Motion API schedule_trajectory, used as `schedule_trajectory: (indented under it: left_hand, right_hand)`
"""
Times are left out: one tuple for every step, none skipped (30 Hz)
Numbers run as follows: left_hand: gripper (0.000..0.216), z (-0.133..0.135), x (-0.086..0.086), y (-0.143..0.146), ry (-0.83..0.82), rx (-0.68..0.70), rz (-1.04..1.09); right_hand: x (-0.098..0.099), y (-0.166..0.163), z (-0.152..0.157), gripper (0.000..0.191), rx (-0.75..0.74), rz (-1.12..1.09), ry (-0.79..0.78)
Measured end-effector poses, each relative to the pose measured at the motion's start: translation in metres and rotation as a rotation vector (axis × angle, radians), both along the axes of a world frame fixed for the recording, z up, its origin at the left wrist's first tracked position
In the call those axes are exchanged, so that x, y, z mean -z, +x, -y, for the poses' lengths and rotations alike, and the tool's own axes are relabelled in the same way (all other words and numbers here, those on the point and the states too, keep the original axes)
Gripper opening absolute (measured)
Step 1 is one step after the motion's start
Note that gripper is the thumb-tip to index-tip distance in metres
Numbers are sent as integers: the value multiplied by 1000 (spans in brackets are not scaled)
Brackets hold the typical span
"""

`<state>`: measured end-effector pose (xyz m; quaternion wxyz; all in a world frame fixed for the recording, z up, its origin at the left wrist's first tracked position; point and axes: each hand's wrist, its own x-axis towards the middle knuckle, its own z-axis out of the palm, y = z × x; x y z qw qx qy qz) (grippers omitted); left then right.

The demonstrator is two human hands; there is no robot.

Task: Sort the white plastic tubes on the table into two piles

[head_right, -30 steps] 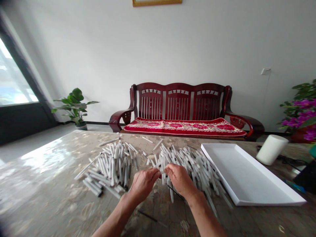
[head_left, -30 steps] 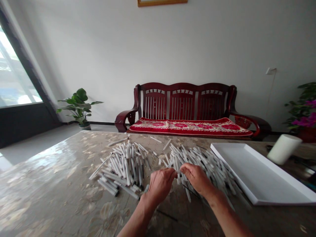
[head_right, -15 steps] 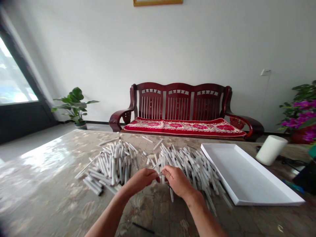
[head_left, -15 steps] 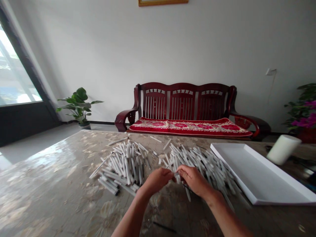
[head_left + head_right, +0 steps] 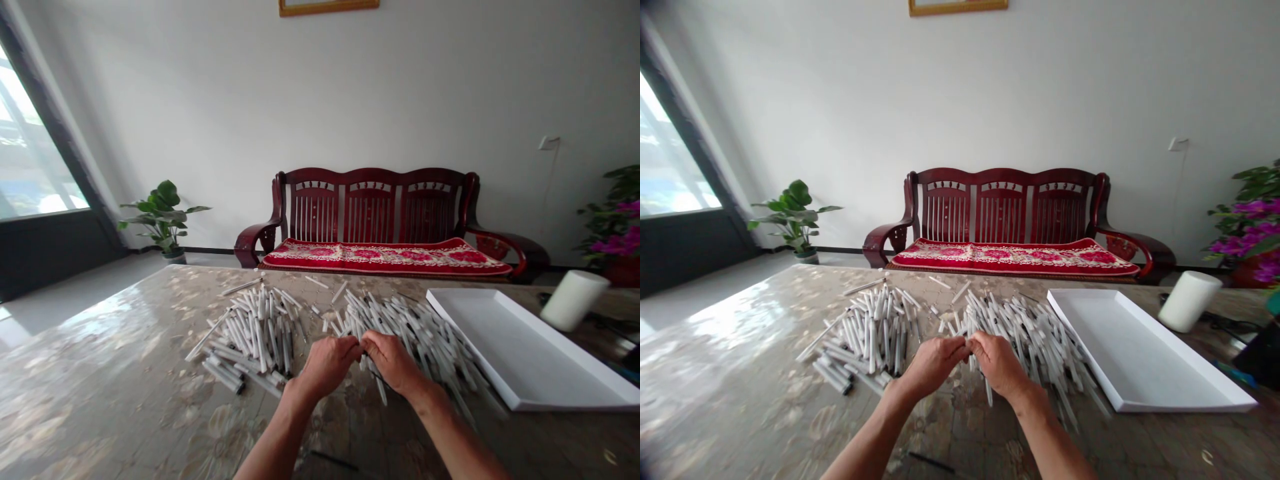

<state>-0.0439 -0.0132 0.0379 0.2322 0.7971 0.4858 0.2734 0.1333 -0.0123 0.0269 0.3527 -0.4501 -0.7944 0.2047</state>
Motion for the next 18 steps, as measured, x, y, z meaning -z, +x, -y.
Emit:
schedule_trajectory:
  left_hand:
    - [37,-1,-3,-4,-57,32,44]
    - [38,-2,-6,-8,-133,75,96]
    - [40,-2,-9,-13,-228,122,151]
    - [42,-3,-11,-19,-336,159,209]
    - [44,-3,-13,-25,-449,188,260]
    - [46,-4,-14,-31,-530,180,308]
    - [47,-5,-14,-36,-562,140,358]
    - [46,-6,-13,-39,-542,69,408]
    - [45,-7,-11,-40,-508,3,459]
    - [42,-9,-7,-40,-473,-46,502]
    - [40,-11,-3,-38,-445,-81,541]
    - [39,-13,2,-34,-449,-90,569]
    - [39,-15,7,-29,-456,-102,592]
    - [42,-17,11,-24,-462,-114,628]
    - [46,-18,14,-19,-475,-114,684]
    - [48,-20,17,-14,-485,-104,768]
    - [49,-21,19,-11,-489,-84,857]
    - [48,-22,21,-9,-487,-69,939]
  right_hand:
    - [-1,1,0,45,-31,-9,-2]
    - [-1,2,0,46,-57,-21,-5]
    - [-3,5,0,46,-71,-38,-7]
    - [-4,8,-1,45,-68,-59,-4]
    - [-5,12,-2,44,-47,-82,6]
    - [-6,15,-4,42,-9,-103,19]
    - [-6,18,-6,41,24,-112,33]
    - [-5,19,-8,38,51,-109,41]
    - [-3,20,-9,34,72,-89,39]
    - [-1,19,-11,28,81,-58,37]
    - [1,17,-12,23,88,-18,40]
    - [4,14,-12,19,91,28,48]
    - [7,12,-12,17,96,74,62]
    - [9,10,-12,18,104,115,83]
    - [10,8,-11,20,119,147,106]
    - [11,8,-10,22,140,168,129]
    - [10,8,-9,23,166,174,154]
    - [8,8,-8,24,193,165,178]
